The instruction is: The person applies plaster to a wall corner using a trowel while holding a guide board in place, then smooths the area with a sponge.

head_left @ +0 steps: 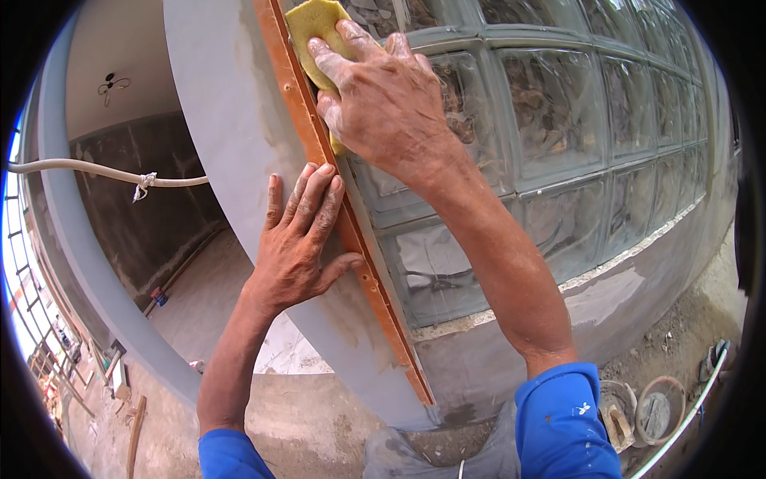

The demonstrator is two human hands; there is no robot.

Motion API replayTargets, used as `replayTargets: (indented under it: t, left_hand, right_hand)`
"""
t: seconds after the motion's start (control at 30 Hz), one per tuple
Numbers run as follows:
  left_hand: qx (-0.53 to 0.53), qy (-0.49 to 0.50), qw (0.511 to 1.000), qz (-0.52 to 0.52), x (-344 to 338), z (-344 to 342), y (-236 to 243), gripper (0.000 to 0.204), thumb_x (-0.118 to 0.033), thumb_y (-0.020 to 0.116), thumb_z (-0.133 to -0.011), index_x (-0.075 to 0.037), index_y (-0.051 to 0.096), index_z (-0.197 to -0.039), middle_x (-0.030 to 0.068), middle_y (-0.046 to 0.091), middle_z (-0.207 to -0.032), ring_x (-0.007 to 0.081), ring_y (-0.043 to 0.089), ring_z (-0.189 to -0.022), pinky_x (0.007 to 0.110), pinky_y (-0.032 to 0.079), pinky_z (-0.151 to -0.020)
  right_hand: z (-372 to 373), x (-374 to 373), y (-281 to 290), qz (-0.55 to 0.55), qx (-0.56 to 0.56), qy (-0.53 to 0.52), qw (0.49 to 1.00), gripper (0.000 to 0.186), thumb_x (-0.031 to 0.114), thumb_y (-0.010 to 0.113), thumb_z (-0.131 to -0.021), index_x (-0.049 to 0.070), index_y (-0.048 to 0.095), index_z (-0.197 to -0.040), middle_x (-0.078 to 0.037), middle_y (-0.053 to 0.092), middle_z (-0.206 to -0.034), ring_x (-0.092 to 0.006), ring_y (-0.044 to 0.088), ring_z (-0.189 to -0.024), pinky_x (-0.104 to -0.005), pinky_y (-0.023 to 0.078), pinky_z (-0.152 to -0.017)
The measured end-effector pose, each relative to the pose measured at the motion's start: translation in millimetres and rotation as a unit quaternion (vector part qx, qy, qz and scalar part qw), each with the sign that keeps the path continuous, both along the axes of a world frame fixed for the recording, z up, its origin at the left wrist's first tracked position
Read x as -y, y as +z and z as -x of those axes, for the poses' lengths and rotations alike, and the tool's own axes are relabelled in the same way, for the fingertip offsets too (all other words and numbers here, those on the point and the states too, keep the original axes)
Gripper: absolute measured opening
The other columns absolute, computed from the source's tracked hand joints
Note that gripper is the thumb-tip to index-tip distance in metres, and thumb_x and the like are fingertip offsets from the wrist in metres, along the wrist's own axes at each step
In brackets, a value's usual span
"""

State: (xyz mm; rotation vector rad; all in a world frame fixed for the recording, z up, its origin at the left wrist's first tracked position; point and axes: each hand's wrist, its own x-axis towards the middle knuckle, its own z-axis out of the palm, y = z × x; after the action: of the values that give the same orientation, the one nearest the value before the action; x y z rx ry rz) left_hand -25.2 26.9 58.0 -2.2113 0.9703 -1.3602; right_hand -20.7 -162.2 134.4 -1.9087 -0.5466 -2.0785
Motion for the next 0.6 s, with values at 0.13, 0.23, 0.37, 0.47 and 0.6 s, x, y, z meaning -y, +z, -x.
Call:
replayTargets:
  t: [0.13, 0.23, 0.37, 0.47, 0.6]
  left_hand:
    - [0.005, -0.012, 1.000, 0.001, 2, -5, -2, 0.103, -0.062, 0.061, -0.071, -0.007, 0.016, -0.146, 0.0130, 0.014, -0.152, 0.0271, 0.010, -0.141, 0.044, -0.004, -0.115]
    - [0.007, -0.014, 1.000, -0.001, 3, -4, -1, 0.103, -0.063, 0.060, -0.072, -0.007, 0.016, -0.146, 0.0132, 0.013, -0.152, 0.0276, 0.010, -0.141, 0.045, -0.004, -0.115]
    - [0.000, -0.028, 0.999, 0.016, 5, -2, -2, 0.098, -0.064, 0.058, -0.073, -0.010, 0.019, -0.146, 0.0082, 0.017, -0.152, 0.0230, 0.012, -0.141, 0.044, -0.006, -0.115]
    - [0.013, -0.023, 1.000, 0.009, 0, -3, -2, 0.099, -0.064, 0.058, -0.073, -0.010, 0.019, -0.146, 0.0086, 0.016, -0.152, 0.0231, 0.011, -0.141, 0.044, -0.005, -0.115]
    - [0.007, -0.010, 1.000, 0.005, 2, -3, -3, 0.101, -0.058, 0.063, -0.073, -0.007, 0.015, -0.146, 0.0150, 0.016, -0.151, 0.0298, 0.010, -0.141, 0.047, -0.001, -0.114]
  right_hand:
    - [19, 6, -94, 0.021, -0.084, 0.044, 0.995, 0.054, 0.019, 0.066, -0.074, 0.011, 0.056, -0.126, -0.014, 0.047, -0.133, -0.0258, 0.049, -0.091, -0.0374, 0.042, -0.076]
    - [37, 7, -171, 0.008, -0.161, 0.055, 0.985, 0.059, 0.019, 0.069, -0.069, 0.014, 0.056, -0.127, -0.011, 0.042, -0.138, -0.0241, 0.046, -0.088, -0.0348, 0.040, -0.074]
    - [59, 15, -232, -0.028, -0.158, 0.054, 0.986, 0.061, 0.019, 0.070, -0.067, 0.018, 0.058, -0.126, -0.011, 0.041, -0.139, -0.0246, 0.046, -0.088, -0.0341, 0.040, -0.074]
    - [63, 27, -194, -0.051, -0.123, 0.056, 0.990, 0.061, 0.015, 0.072, -0.065, 0.017, 0.059, -0.124, -0.015, 0.039, -0.138, -0.0252, 0.049, -0.093, -0.0363, 0.043, -0.081]
    - [27, 28, -72, -0.056, 0.008, 0.056, 0.997, 0.056, 0.023, 0.070, -0.071, 0.016, 0.057, -0.125, -0.015, 0.042, -0.134, -0.0276, 0.051, -0.098, -0.0368, 0.045, -0.085]
